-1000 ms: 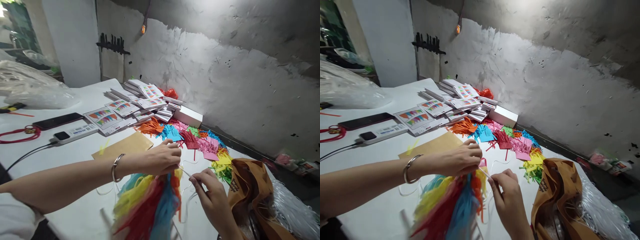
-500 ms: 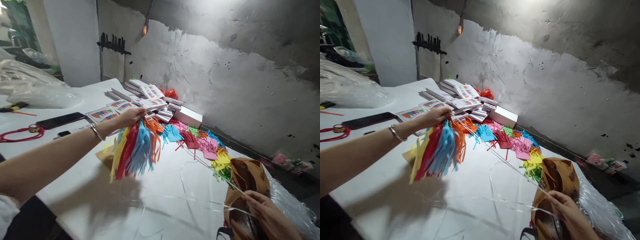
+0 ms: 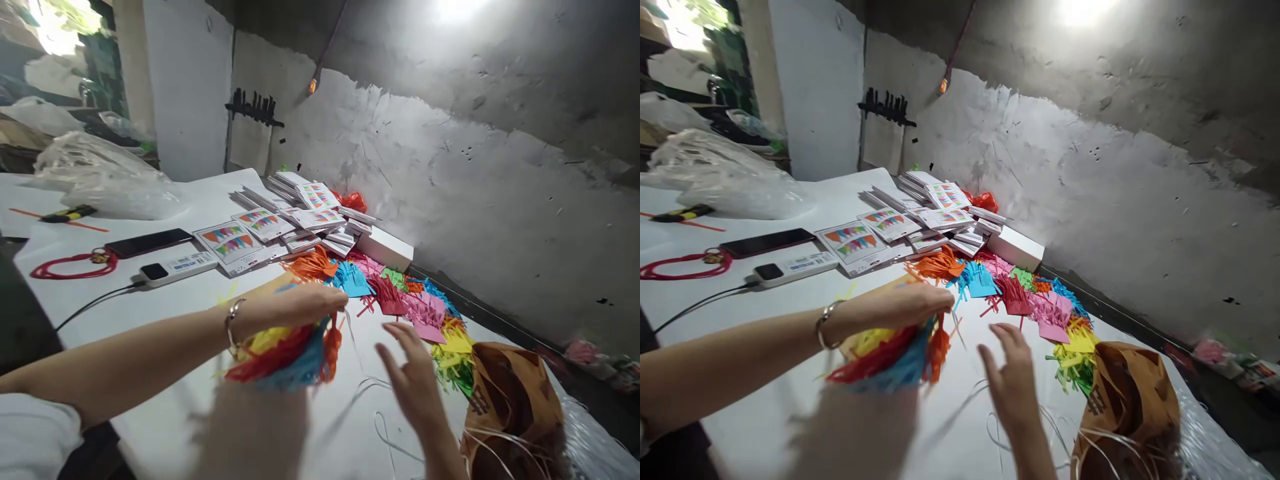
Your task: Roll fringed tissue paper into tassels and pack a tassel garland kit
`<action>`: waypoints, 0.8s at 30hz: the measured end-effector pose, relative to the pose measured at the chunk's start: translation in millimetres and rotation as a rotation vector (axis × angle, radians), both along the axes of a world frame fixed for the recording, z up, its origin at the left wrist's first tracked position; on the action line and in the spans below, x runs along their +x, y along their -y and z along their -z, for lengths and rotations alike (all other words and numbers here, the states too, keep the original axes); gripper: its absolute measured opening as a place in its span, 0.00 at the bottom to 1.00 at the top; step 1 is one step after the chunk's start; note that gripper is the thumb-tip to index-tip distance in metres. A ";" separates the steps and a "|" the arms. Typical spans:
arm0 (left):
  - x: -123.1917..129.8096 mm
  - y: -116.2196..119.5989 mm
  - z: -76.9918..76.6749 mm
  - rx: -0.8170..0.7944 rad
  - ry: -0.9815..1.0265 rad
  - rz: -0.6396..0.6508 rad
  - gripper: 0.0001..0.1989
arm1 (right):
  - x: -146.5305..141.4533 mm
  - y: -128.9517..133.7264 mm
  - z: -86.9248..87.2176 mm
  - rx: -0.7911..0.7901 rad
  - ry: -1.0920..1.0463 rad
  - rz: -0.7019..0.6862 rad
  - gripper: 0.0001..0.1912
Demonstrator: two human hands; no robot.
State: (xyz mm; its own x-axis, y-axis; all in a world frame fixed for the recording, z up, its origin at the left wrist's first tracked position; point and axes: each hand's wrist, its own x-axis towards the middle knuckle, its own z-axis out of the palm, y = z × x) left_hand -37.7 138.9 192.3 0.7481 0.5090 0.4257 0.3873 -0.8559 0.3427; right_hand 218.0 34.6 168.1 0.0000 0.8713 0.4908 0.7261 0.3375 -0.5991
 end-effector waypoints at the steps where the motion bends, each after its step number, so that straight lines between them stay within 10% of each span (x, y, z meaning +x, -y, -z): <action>1: 6.5 7.4 3.6 -0.002 -0.017 0.038 0.07 | -23.1 -4.7 4.0 -0.029 -0.053 -0.092 0.21; 5: 15.9 22.5 15.1 -0.055 0.002 0.121 0.10 | -52.6 -13.8 8.5 -0.152 -0.160 -0.305 0.17; 14: 21.4 25.7 48.0 -0.184 0.172 0.200 0.13 | -50.3 -7.2 18.1 -0.175 -0.321 -0.254 0.21; 20: 23.0 31.9 42.5 -0.187 0.246 0.195 0.14 | -39.5 0.4 23.4 -0.172 -0.191 -0.145 0.15; 24: 39.1 47.7 32.5 -0.213 0.314 0.307 0.12 | -49.7 6.2 33.3 -0.283 -0.273 -0.345 0.22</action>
